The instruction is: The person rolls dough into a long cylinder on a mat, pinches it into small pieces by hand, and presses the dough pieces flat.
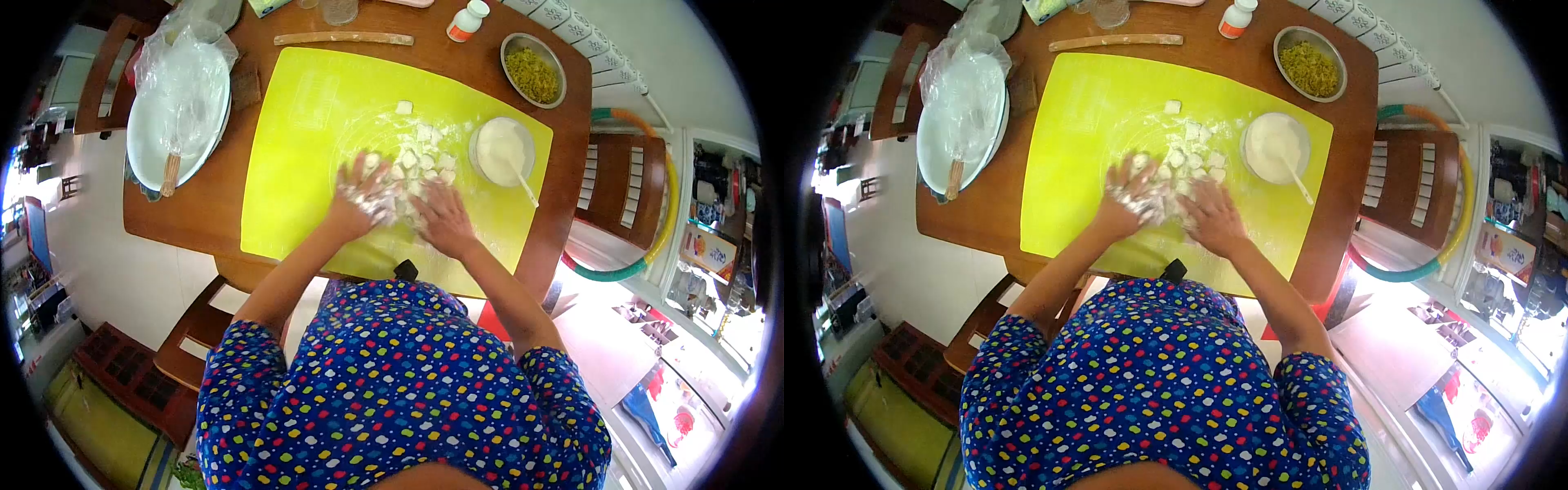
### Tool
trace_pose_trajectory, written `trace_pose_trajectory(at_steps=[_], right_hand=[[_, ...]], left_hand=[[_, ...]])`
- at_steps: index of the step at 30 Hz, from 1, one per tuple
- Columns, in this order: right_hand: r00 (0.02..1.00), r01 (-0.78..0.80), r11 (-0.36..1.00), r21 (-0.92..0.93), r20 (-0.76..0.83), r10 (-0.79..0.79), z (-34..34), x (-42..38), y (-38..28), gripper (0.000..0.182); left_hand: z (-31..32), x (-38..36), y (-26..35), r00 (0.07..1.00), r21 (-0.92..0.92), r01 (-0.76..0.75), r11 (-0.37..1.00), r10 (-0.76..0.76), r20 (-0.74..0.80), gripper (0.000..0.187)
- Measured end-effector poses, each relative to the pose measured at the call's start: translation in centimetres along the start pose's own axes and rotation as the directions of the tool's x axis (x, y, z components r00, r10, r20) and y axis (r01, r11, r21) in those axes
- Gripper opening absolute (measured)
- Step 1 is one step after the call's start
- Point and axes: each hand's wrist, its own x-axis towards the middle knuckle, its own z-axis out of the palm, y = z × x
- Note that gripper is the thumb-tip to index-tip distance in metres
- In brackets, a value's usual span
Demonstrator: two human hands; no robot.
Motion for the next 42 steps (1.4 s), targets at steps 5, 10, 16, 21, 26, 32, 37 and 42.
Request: trace_pose_trajectory(at_steps=[5, 10, 16, 21, 26, 32, 37, 42], right_hand=[[0.928, -0.236, 0.971, 0.026, -0.291, 0.234, 0.3, 3.2, 2.7, 0.072], [0.951, -0.267, 0.964, 0.003, -0.162, 0.264, -0.2, 8.2, 0.8, 0.074], [0.992, -0.107, 0.992, 0.061, -0.065, 0.111, 0.1, -0.5, 1.1, 0.069], [0.914, -0.313, 0.945, 0.096, -0.239, 0.327, 0.1, 1.1, 1.4, 0.065], [0.753, -0.010, 0.764, 0.645, -0.498, 0.430, -4.8, 6.5, -1.3, 0.043], [0.923, -0.219, 0.622, 0.752, -0.047, 0.382, -5.1, 6.1, -1.8, 0.041], [0.770, -0.274, 0.910, 0.310, -0.496, 0.401, -3.0, 5.6, 2.6, 0.045], [0.968, -0.244, 0.969, -0.034, -0.062, 0.242, -0.7, 4.4, -0.4, 0.066]], left_hand=[[-1.7, 3.5, -4.1, 0.954, 0.094, 0.281, 0.955, -0.268, -0.134, 0.059], [1.1, 10.8, -3.7, 0.971, 0.112, 0.239, 0.964, -0.236, -0.045, 0.056], [-0.4, 2.5, -1.5, 0.995, -0.033, -0.042, 0.999, 0.045, 0.086, 0.053], [-2.1, 3.8, -3.2, 0.997, -0.130, -0.072, 0.989, 0.067, -0.045, 0.043], [-7.7, 11.1, -1.8, 0.765, -0.426, 0.496, 0.757, -0.147, 0.627, 0.024], [-8.3, 9.8, 0.6, 0.740, -0.333, 0.174, 0.927, 0.100, 0.665, 0.032], [-4.4, 9.4, -3.4, 0.915, -0.194, 0.367, 0.910, -0.391, -0.099, 0.054], [0.7, 3.4, 2.1, 0.990, -0.216, 0.131, 0.968, -0.115, 0.085, 0.080]])
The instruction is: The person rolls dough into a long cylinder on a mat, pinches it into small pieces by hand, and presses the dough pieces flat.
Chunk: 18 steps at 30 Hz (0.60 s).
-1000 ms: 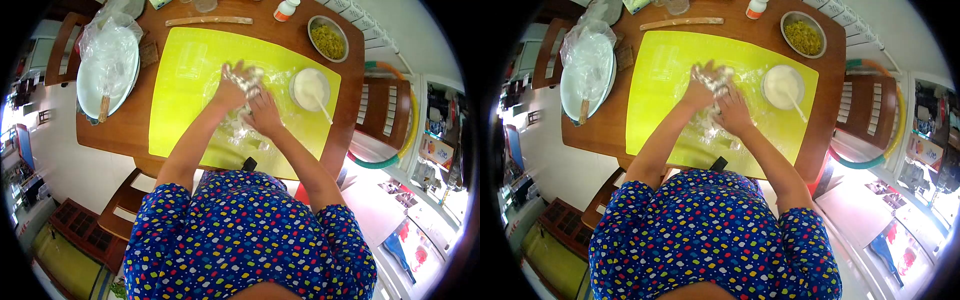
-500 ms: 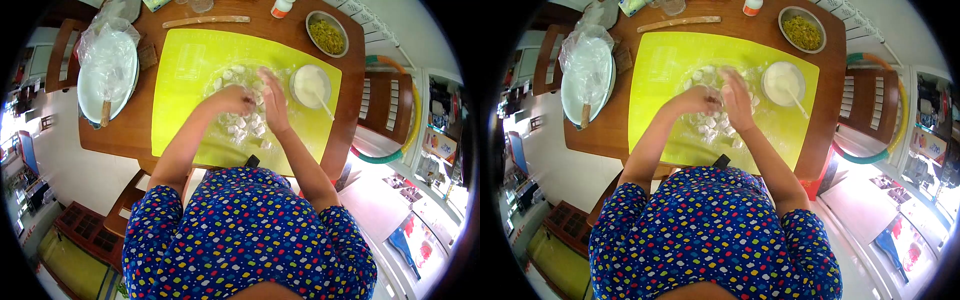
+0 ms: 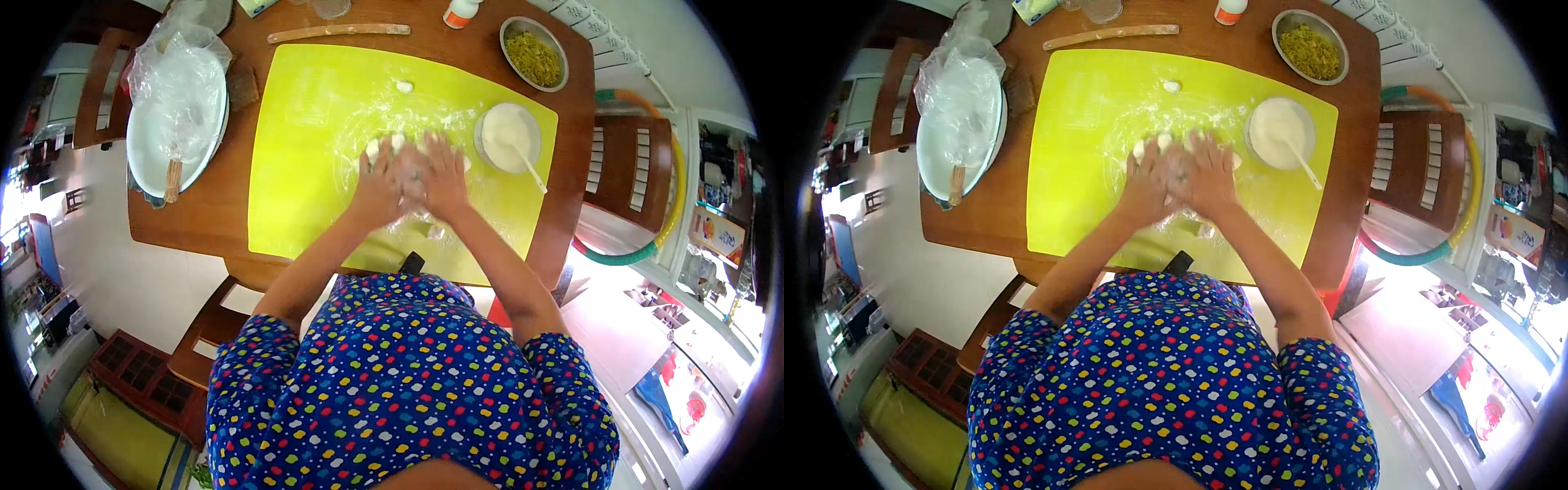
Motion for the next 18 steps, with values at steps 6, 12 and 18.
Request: trace_pose_trajectory(at_steps=[6, 12, 18], right_hand=[[0.998, 0.021, 0.999, 0.027, 0.063, -0.023, 0.6, -6.2, 2.6, 0.082], [0.989, -0.049, 0.998, 0.049, -0.140, 0.056, 1.2, 0.6, -0.3, 0.079], [0.982, 0.186, 0.982, 0.024, 0.014, -0.186, 2.5, -5.7, 2.2, 0.067]], left_hand=[[-3.7, -1.5, -3.1, 0.998, 0.184, -0.005, 0.983, -0.007, 0.068, 0.074], [-3.3, 9.4, -4.3, 0.980, 0.242, 0.195, 0.950, -0.181, -0.080, 0.067], [-2.0, 2.9, 0.0, 0.989, 0.183, -0.045, 0.982, 0.019, 0.143, 0.071]])
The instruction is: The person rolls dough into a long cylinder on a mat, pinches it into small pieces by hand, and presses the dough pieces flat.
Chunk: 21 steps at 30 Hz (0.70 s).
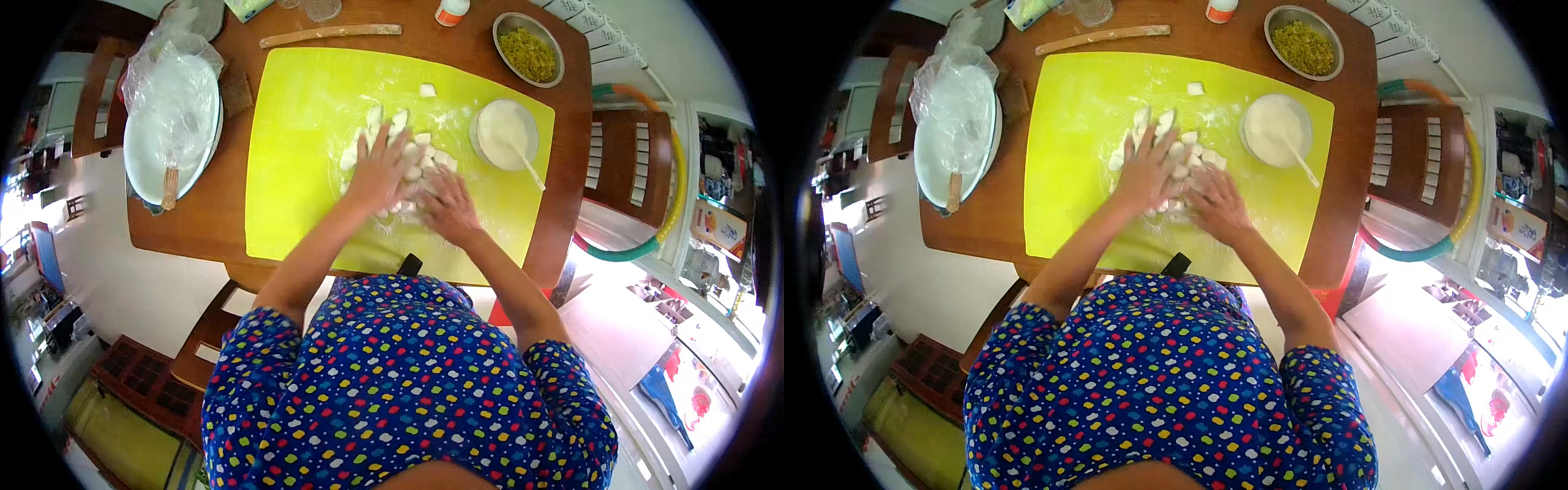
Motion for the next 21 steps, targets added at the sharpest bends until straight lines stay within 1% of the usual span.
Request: trace_pose_trajectory(at_steps=[1, 2, 3, 4, 5, 6, 7, 8, 9, 10, 11, 12, 13, 14, 15, 16, 17, 18, 19, 20, 21], right_hand=[[1.000, -0.004, 1.000, 0.003, -0.008, 0.004, -0.2, -0.3, 0.8, 0.067], [0.994, -0.089, 0.996, 0.030, -0.054, 0.090, -0.5, -0.4, 1.5, 0.067], [0.979, -0.176, 0.983, 0.061, -0.096, 0.181, -0.8, -0.4, 1.9, 0.066], [0.951, -0.210, 0.973, 0.092, -0.212, 0.225, -0.7, 0.6, 2.2, 0.064], [0.950, -0.214, 0.972, 0.093, -0.213, 0.229, -1.3, 2.4, 2.0, 0.064], [0.929, -0.262, 0.956, 0.136, -0.234, 0.288, -2.1, 4.6, 1.4, 0.064], [0.904, -0.305, 0.935, 0.181, -0.253, 0.344, -2.4, 6.2, 0.6, 0.064], [0.904, -0.303, 0.935, 0.184, -0.255, 0.343, -2.1, 7.2, -0.3, 0.064], [0.933, -0.249, 0.961, 0.119, -0.237, 0.271, -1.8, 8.1, -1.1, 0.065], [0.957, -0.190, 0.980, 0.054, -0.212, 0.198, -1.7, 8.4, -1.5, 0.066], [0.957, -0.189, 0.981, 0.053, -0.212, 0.196, -1.9, 8.0, -1.5, 0.066], [0.981, -0.153, 0.987, 0.054, -0.111, 0.158, -2.2, 7.2, -1.3, 0.067], [0.993, -0.115, 0.992, 0.058, -0.011, 0.116, -2.5, 6.4, -1.1, 0.069], [0.986, -0.076, 0.990, 0.115, -0.141, 0.092, -2.6, 5.4, -0.6, 0.055], [0.986, -0.065, 0.992, 0.111, -0.143, 0.081, -2.5, 4.6, 0.6, 0.055], [0.987, -0.055, 0.995, 0.088, -0.143, 0.067, -2.3, 3.8, 2.0, 0.044], [0.988, -0.049, 0.997, 0.067, -0.141, 0.058, -2.1, 3.4, 2.6, 0.034], [0.940, -0.097, 0.981, 0.168, -0.308, 0.146, -2.9, 4.1, 2.6, 0.021], [0.942, -0.099, 0.980, 0.172, -0.302, 0.148, -3.6, 4.9, 2.4, 0.021], [0.935, -0.090, 0.976, 0.201, -0.319, 0.152, -4.3, 6.0, 2.3, 0.024], [0.928, -0.077, 0.971, 0.228, -0.341, 0.153, -4.9, 7.2, 2.1, 0.026]], left_hand=[[0.7, -2.8, 0.3, 0.999, -0.027, -0.014, 1.000, 0.013, -0.038, 0.070], [1.0, -4.9, 0.0, 0.997, -0.056, -0.032, 0.998, 0.028, -0.076, 0.070], [0.2, -5.3, -0.6, 0.997, -0.055, -0.044, 0.997, 0.040, -0.072, 0.070], [-0.5, -5.5, -1.2, 0.998, -0.063, 0.028, 0.998, -0.031, -0.058, 0.067], [-1.1, -5.8, -1.8, 0.993, -0.069, 0.107, 0.992, -0.110, -0.044, 0.065], [-0.6, -4.9, -3.1, 0.977, 0.058, 0.113, 0.992, -0.100, -0.187, 0.062], [-0.4, -3.2, -4.2, 0.977, 0.061, 0.115, 0.992, -0.102, -0.185, 0.062], [-0.3, -1.3, -5.2, 0.952, 0.035, 0.192, 0.981, -0.178, -0.251, 0.061], [-0.7, -0.1, -5.5, 0.916, 0.003, 0.265, 0.964, -0.251, -0.313, 0.060], [-0.7, 0.5, -4.8, 0.916, 0.004, 0.266, 0.964, -0.252, -0.313, 0.060], [-1.0, 1.4, -3.6, 0.934, 0.022, 0.256, 0.967, -0.241, -0.262, 0.059], [-1.1, 2.0, -2.8, 0.948, 0.038, 0.249, 0.968, -0.235, -0.212, 0.058], [-0.7, 1.4, -2.2, 0.945, 0.037, 0.256, 0.966, -0.243, -0.217, 0.058], [0.1, -0.1, -1.3, 0.969, -0.011, 0.158, 0.987, -0.157, -0.191, 0.058], [0.4, -1.4, -0.6, 0.983, -0.060, 0.060, 0.996, -0.069, -0.169, 0.058], [0.1, -2.7, -0.3, 0.982, -0.059, 0.068, 0.996, -0.077, -0.173, 0.058], [-0.3, -4.2, -0.3, 0.988, -0.059, 0.036, 0.998, -0.044, -0.150, 0.059], [-0.4, -5.2, -0.5, 0.992, -0.062, 0.001, 0.998, -0.008, -0.124, 0.060], [-0.2, -5.5, -1.1, 0.993, -0.066, 0.004, 0.998, -0.012, -0.118, 0.060], [0.3, -5.3, -1.9, 0.946, -0.111, 0.118, 0.987, -0.146, -0.290, 0.061], [-0.2, -4.5, -2.5, 0.850, -0.171, 0.222, 0.960, -0.277, -0.448, 0.063]])
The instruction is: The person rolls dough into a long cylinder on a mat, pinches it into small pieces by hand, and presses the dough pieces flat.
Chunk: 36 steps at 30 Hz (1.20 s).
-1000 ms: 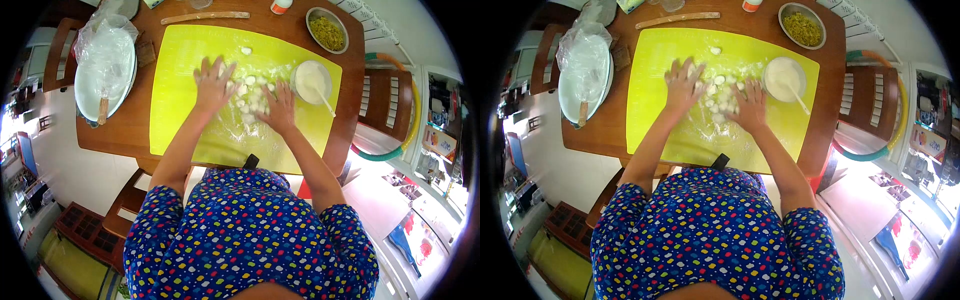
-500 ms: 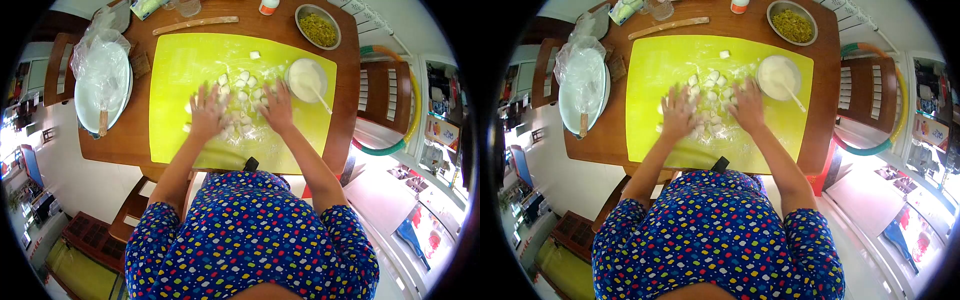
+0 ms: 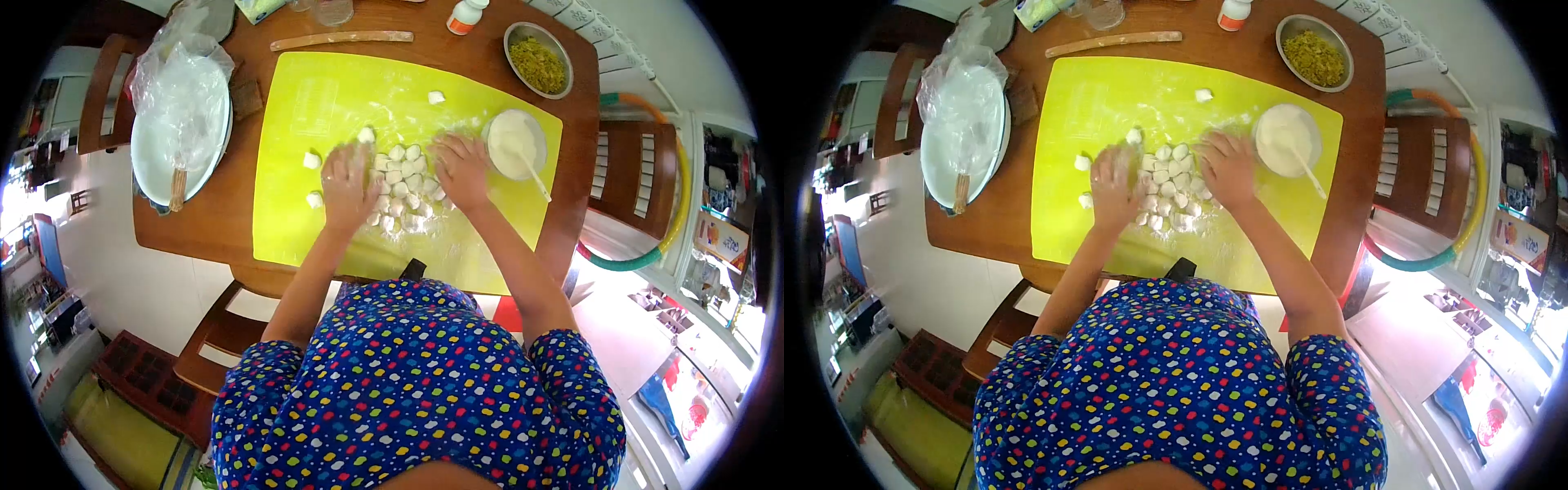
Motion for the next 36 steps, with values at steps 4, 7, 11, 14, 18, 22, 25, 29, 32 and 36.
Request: trace_pose_trajectory(at_steps=[4, 7, 11, 14, 18, 22, 25, 29, 32, 36], right_hand=[[0.995, 0.051, 0.996, -0.066, 0.086, -0.045, 2.3, 2.8, -3.0, 0.032], [0.972, 0.084, 0.995, -0.049, 0.222, -0.071, 3.6, 3.1, -2.8, 0.032], [0.975, 0.007, 0.998, 0.061, 0.221, -0.021, 1.9, 3.0, -1.8, 0.025], [0.847, -0.498, 0.677, 0.541, 0.136, 0.514, 2.3, 1.9, -0.6, 0.025], [0.891, -0.448, 0.575, 0.685, 0.291, 0.347, 0.5, 1.2, -0.7, 0.030], [0.818, -0.541, 0.309, 0.782, 0.405, 0.408, -1.8, 3.3, -0.5, 0.027], [0.784, -0.491, 0.278, 0.825, 0.280, 0.554, -2.1, 3.7, -0.2, 0.025], [0.741, -0.412, 0.055, 0.909, 0.300, 0.600, -3.6, 4.4, -2.5, 0.025], [0.740, -0.287, -0.197, 0.937, 0.348, 0.575, -3.3, 4.3, -2.4, 0.026], [0.773, -0.253, -0.325, 0.911, 0.392, 0.499, -3.0, 4.2, -3.2, 0.027]], left_hand=[[0.6, 2.9, 1.2, 0.998, -0.033, -0.060, 0.998, 0.060, 0.013, 0.060], [1.1, 3.0, 1.4, 0.994, -0.038, -0.092, 0.995, 0.094, 0.057, 0.056], [-0.1, 3.5, 2.3, 0.996, -0.046, 0.072, 0.996, -0.069, 0.059, 0.050], [-1.2, 3.4, 2.2, 0.994, 0.051, 0.028, 0.998, -0.033, 0.109, 0.047], [0.2, 3.2, 1.2, 0.965, -0.207, -0.159, 0.965, 0.197, 0.173, 0.048], [1.8, 2.8, 0.9, 0.936, -0.450, 0.233, 0.862, -0.074, 0.344, 0.020], [-0.1, 5.4, 0.8, 0.809, -0.753, 0.579, 0.313, -0.341, 0.480, 0.020], [-0.2, 6.7, 1.5, 0.898, -0.616, 0.430, 0.660, -0.242, 0.367, 0.033], [-0.5, 7.6, 3.2, 0.968, -0.258, 0.173, 0.950, -0.116, 0.223, 0.031], [0.3, 8.0, 5.6, 0.989, -0.417, 0.127, 0.900, -0.084, 0.120, 0.020]])
